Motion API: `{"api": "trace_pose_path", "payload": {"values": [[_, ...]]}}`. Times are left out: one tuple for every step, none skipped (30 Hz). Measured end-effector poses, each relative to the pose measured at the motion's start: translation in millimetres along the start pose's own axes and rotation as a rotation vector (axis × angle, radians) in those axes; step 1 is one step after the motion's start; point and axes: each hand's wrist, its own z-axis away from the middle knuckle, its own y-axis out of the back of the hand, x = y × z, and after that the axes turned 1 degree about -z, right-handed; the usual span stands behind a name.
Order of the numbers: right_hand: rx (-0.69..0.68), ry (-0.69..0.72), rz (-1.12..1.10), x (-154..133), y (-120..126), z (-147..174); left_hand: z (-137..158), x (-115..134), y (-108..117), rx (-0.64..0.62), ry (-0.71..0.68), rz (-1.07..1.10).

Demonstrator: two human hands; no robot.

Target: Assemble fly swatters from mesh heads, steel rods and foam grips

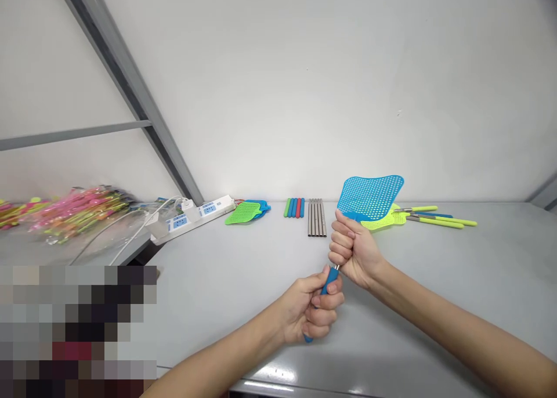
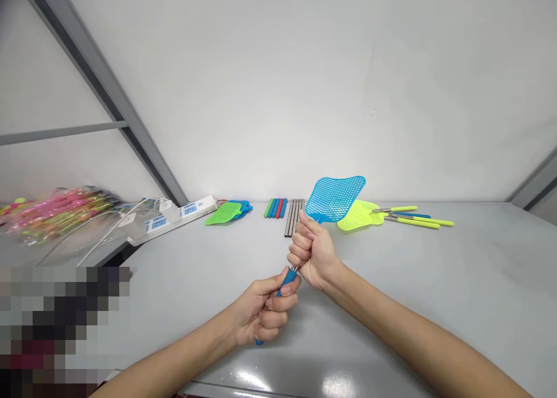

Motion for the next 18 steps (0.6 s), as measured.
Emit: {"api": "trace_pose_path", "payload": {"values": [[-0.005,0.012,0.017,-1,0,-1,-2,0,1,0.034,-0.010,-0.066],[-0.007,0.034,0.039,-1,1,-1,-4,0,1,0.107,-0.045,-0.173],[-0.006,0.069,0.063,-1,2,-2,-6,-1,1,0.219,-0.114,-0.325],[0.001,0.121,0.084,-1,2,-3,-8,-1,1,0.357,-0.214,-0.518],[0.012,0.186,0.097,-1,3,-4,-10,-2,1,0.507,-0.332,-0.740],[0.027,0.258,0.096,1,4,-5,-11,-3,1,0.642,-0.443,-0.973],[0.045,0.327,0.082,3,5,-6,-12,-4,1,0.743,-0.520,-1.184],[0.065,0.377,0.057,5,6,-7,-12,-5,1,0.815,-0.554,-1.355],[0.084,0.402,0.027,7,7,-8,-12,-6,2,0.860,-0.540,-1.471],[0.102,0.394,-0.002,9,8,-8,-12,-8,1,0.883,-0.500,-1.524],[0.112,0.361,-0.024,11,9,-9,-13,-9,1,0.893,-0.457,-1.525],[0.114,0.317,-0.040,12,10,-9,-12,-10,-1,0.889,-0.422,-1.481],[0.107,0.268,-0.051,12,11,-10,-12,-11,-3,0.861,-0.399,-1.403],[0.093,0.223,-0.059,12,11,-10,-12,-11,-5,0.823,-0.382,-1.297],[0.076,0.187,-0.065,12,12,-10,-11,-10,-8,0.769,-0.351,-1.158],[0.061,0.156,-0.072,12,12,-10,-10,-9,-10,0.704,-0.291,-0.989],[0.050,0.130,-0.080,12,13,-10,-9,-7,-12,0.640,-0.221,-0.796],[0.044,0.110,-0.090,11,13,-10,-7,-5,-13,0.563,-0.154,-0.605]]}}
